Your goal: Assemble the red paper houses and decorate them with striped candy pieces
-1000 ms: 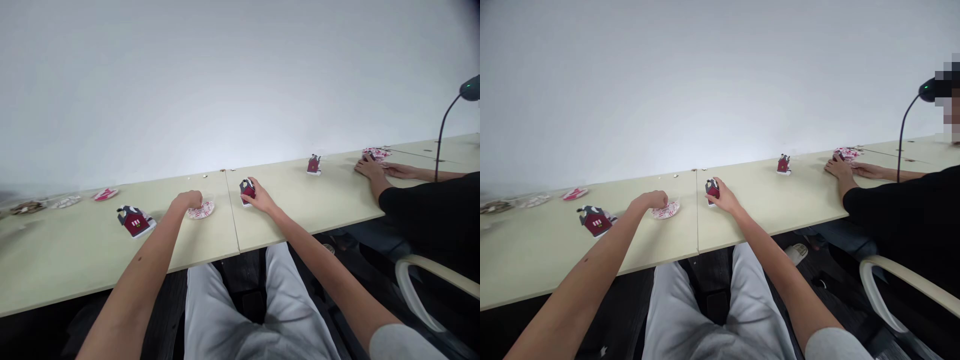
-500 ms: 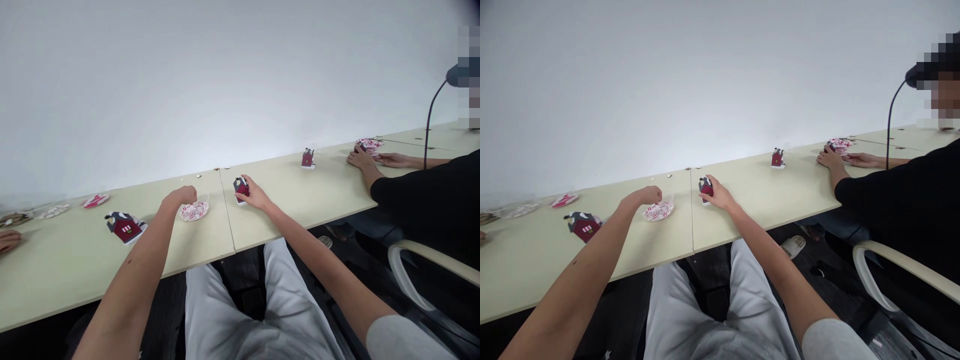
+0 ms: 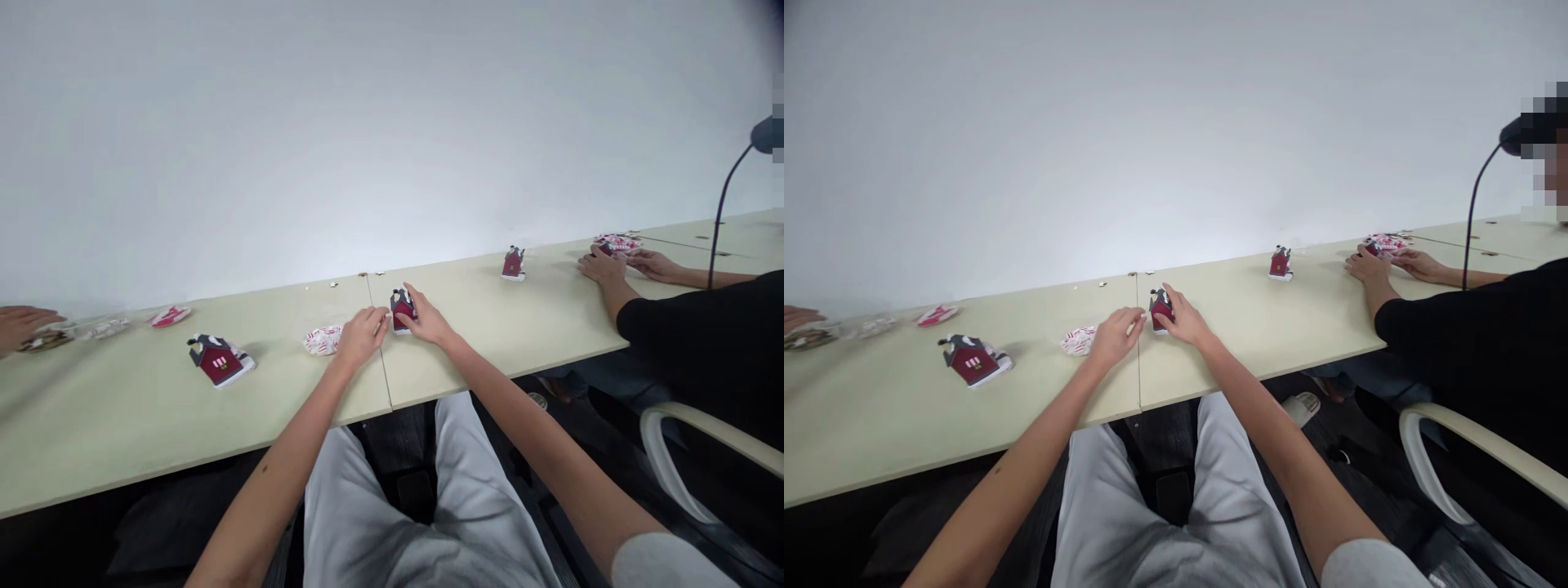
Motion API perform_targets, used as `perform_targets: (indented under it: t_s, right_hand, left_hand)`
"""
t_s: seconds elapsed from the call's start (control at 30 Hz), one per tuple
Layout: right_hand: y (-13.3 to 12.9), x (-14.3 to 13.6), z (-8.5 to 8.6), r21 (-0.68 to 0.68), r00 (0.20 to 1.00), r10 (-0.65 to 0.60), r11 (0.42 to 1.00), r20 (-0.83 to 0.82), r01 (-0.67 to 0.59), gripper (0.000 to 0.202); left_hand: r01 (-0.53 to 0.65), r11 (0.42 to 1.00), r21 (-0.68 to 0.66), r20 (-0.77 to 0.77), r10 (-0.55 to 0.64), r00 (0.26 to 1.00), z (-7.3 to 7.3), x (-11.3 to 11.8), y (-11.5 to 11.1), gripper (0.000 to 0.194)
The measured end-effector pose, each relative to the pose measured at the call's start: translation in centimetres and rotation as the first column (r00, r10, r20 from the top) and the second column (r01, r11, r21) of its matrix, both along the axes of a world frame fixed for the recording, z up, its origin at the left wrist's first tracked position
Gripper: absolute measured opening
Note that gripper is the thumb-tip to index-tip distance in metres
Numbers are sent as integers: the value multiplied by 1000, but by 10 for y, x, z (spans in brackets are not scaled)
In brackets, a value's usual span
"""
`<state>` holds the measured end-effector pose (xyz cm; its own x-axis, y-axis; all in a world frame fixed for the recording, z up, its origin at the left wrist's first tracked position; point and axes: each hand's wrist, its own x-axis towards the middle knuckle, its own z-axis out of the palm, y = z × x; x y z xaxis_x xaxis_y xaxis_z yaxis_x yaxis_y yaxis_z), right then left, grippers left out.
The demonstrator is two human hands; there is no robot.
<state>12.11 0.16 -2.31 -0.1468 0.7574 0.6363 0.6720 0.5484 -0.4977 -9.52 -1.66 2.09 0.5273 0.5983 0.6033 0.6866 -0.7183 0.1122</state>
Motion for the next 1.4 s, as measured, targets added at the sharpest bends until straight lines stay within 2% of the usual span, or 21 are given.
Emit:
perform_targets:
  t_s: [0.1, 0.23, 0.43, 0.6, 0.8, 1.2, 1.4]
  right_hand:
    - [1, 1, -2, 26, 1000, 29, 999, 10, -29, 82]
    - [-1, 2, -3, 46, 998, 57, 997, 8, -57, 80]
    - [-10, -1, 1, 36, 1000, -7, 999, 27, 6, 72]
    - [-16, -5, 7, 56, 979, -139, 990, 149, 132, 75]
    - [-21, -12, 11, 130, 944, -205, 976, 257, 177, 73]
    - [-20, -10, 11, 74, 944, -187, 982, 270, 173, 77]
    - [-21, -3, 12, 67, 940, -146, 989, 307, 132, 78]
  left_hand:
    - [8, 1000, -20, -38, -9, 999, -22, 3, -5, 31]
    - [19, 996, -87, -27, -21, 999, -30, 0, -4, 28]
    - [-2, 984, -176, 87, 18, 996, -33, 0, 1, 35]
    - [35, 993, -111, 63, -28, 998, -32, -1, 1, 32]
    - [32, 994, -101, 74, -25, 997, -31, 0, -2, 27]
    - [41, 984, -174, 71, -29, 997, -31, -1, 0, 24]
    - [39, 979, -200, 111, -17, 994, -32, -2, 2, 26]
